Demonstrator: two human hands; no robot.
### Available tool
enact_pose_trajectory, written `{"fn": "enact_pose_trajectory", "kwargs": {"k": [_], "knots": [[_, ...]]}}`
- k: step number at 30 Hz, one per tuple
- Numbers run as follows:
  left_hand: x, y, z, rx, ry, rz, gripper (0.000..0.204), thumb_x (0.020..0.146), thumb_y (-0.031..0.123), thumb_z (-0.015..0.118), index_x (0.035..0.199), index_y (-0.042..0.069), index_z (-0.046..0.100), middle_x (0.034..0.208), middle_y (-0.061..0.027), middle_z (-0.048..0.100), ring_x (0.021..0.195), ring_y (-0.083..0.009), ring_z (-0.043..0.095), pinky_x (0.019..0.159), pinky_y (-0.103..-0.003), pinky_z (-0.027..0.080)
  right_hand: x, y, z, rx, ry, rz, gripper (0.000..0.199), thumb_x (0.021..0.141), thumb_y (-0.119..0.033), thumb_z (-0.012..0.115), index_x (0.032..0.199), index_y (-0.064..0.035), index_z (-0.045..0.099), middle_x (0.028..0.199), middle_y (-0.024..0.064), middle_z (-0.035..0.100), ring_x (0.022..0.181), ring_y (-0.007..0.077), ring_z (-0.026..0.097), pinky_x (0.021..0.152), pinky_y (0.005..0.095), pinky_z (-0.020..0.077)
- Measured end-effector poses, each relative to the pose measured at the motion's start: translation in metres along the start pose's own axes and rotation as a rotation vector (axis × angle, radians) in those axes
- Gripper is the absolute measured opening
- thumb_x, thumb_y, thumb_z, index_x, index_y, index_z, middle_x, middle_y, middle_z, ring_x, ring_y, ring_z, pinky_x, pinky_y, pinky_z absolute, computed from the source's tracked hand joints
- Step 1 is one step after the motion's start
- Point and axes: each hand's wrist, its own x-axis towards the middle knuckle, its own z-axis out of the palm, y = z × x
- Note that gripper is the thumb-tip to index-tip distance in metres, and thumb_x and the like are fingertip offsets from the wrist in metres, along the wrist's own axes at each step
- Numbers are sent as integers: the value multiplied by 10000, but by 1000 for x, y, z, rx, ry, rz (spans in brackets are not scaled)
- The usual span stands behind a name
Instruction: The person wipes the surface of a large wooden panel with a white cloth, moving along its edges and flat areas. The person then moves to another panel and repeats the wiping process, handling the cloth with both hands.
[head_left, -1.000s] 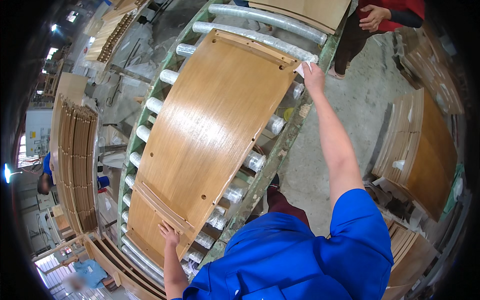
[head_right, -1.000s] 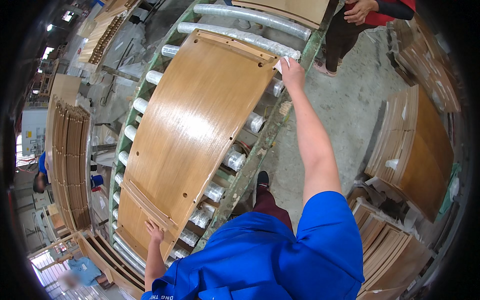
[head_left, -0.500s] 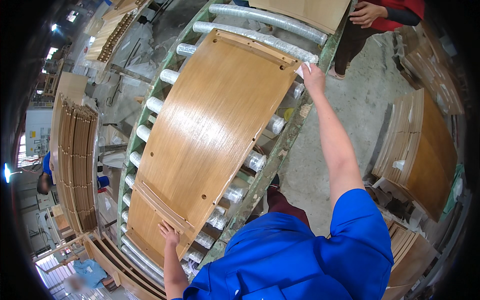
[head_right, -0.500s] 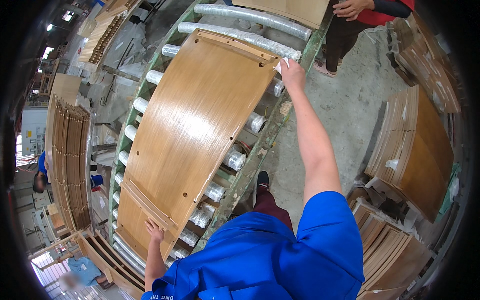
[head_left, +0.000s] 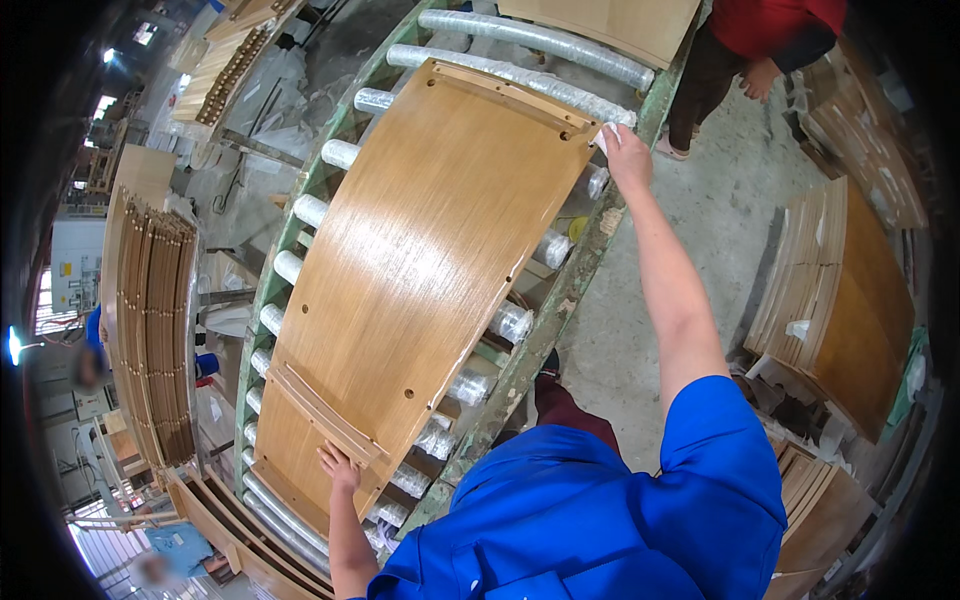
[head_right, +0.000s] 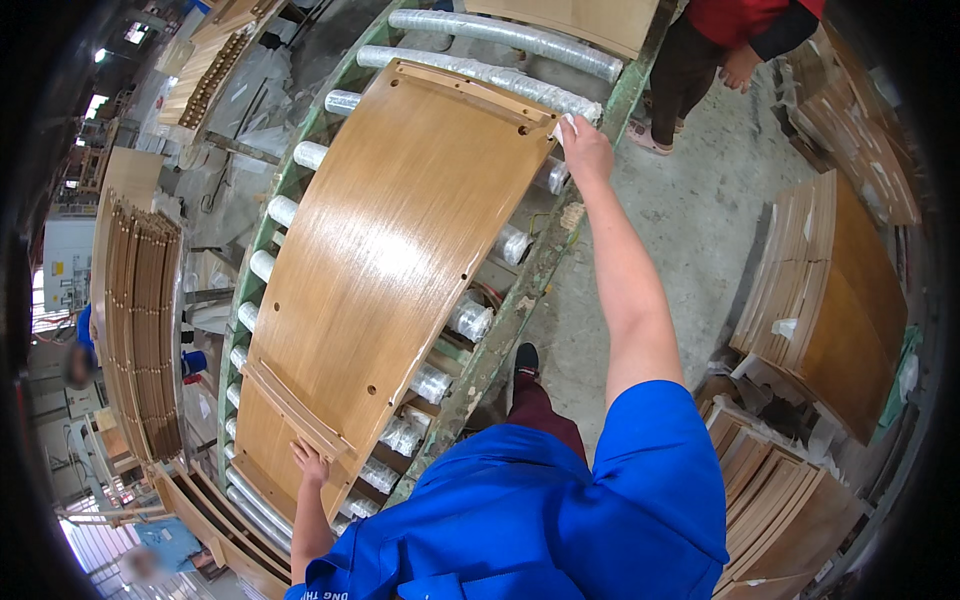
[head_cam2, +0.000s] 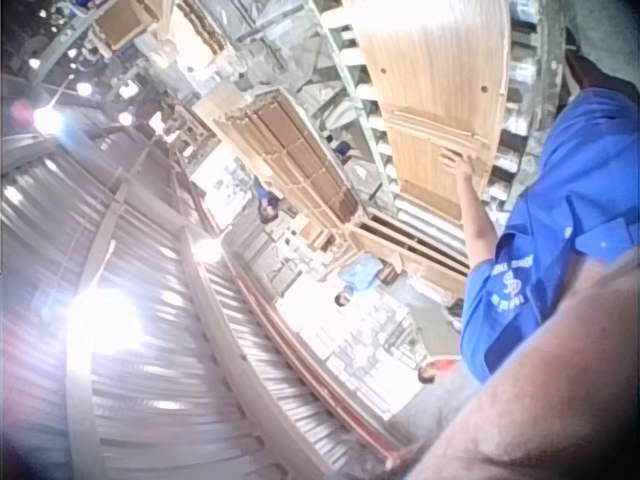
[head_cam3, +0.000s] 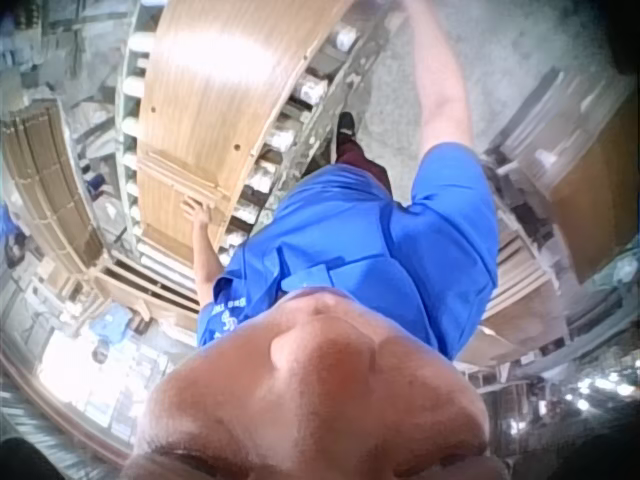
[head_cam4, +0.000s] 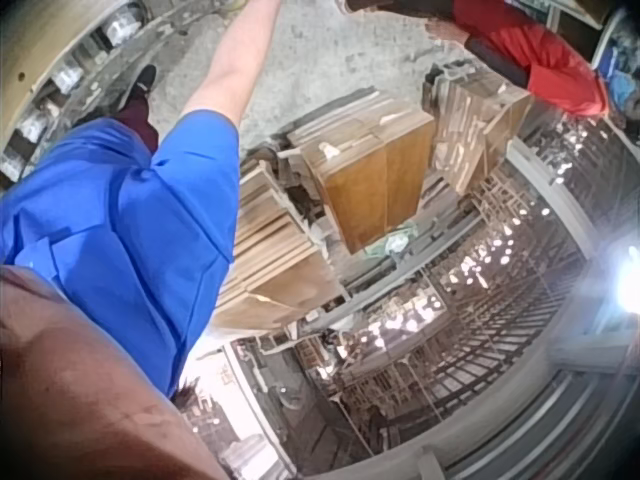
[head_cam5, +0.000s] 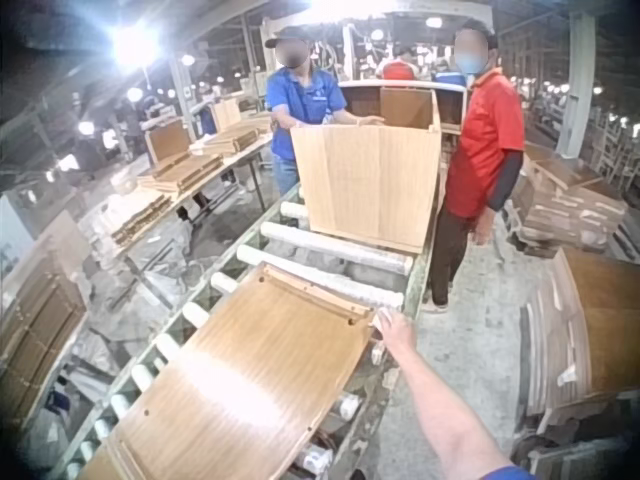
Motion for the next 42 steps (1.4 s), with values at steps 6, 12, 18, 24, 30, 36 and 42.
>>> {"fn": "enact_pose_trajectory", "kwargs": {"k": [6, 12, 18, 24, 30, 36, 42], "knots": [[0, 1, -1, -53, -11, -27, 844, 915, 323, 472, 1448, 137, -154, 1473, -256, -207, 1360, -493, -53, 1132, -483, 39, 1, 0, -3, -47, -23, -54, 403, 891, -442, 502, 957, -66, 633, 868, 200, 644, 840, 389, 613, 697, 474, 474], [-1, 1, -1, -64, -31, -52, 844, 914, 315, 471, 1446, 132, -158, 1470, -259, -215, 1360, -493, -60, 1132, -481, 39, 3, 5, 0, 33, -16, -116, 425, 880, -432, 527, 957, -30, 639, 841, 215, 644, 817, 380, 624, 703, 439, 479], [-1, 2, -2, -22, -15, -1, 841, 913, 282, 465, 1440, 102, -165, 1468, -263, -215, 1356, -496, -77, 1129, -490, 24, 14, 12, -2, 170, -42, -61, 448, 875, -425, 541, 931, 11, 631, 840, 230, 638, 792, 374, 624, 687, 436, 464], [-1, -1, -1, 19, 2, 47, 836, 925, 292, 456, 1435, 90, -174, 1463, -267, -223, 1352, -501, -95, 1125, -498, 16, 11, 7, 2, 23, -87, -98, 478, 868, -429, 547, 992, 25, 632, 897, 239, 644, 857, 380, 622, 740, 413, 475], [0, 1, -1, -25, -11, 11, 815, 936, 319, 442, 1442, 117, -164, 1466, -267, -215, 1355, -501, -69, 1126, -503, 36, 18, 14, 1, 102, -98, -25, 473, 869, -453, 515, 1042, -31, 638, 959, 218, 643, 935, 375, 608, 792, 435, 479], [1, 1, -1, -22, 5, 16, 819, 935, 320, 448, 1444, 134, -166, 1470, -259, -214, 1355, -505, -38, 1127, -504, 60, 21, 17, 3, 95, -131, -34, 487, 864, -457, 522, 1105, -48, 629, 1011, 212, 643, 960, 366, 609, 809, 428, 479], [-2, -1, 0, -15, -34, -23, 807, 939, 325, 434, 1444, 131, -164, 1471, -261, -209, 1358, -499, -45, 1128, -499, 53, 17, 13, 4, 25, -154, -20, 519, 855, -484, 527, 1139, -59, 618, 1046, 206, 639, 996, 360, 602, 853, 419, 472]]}}
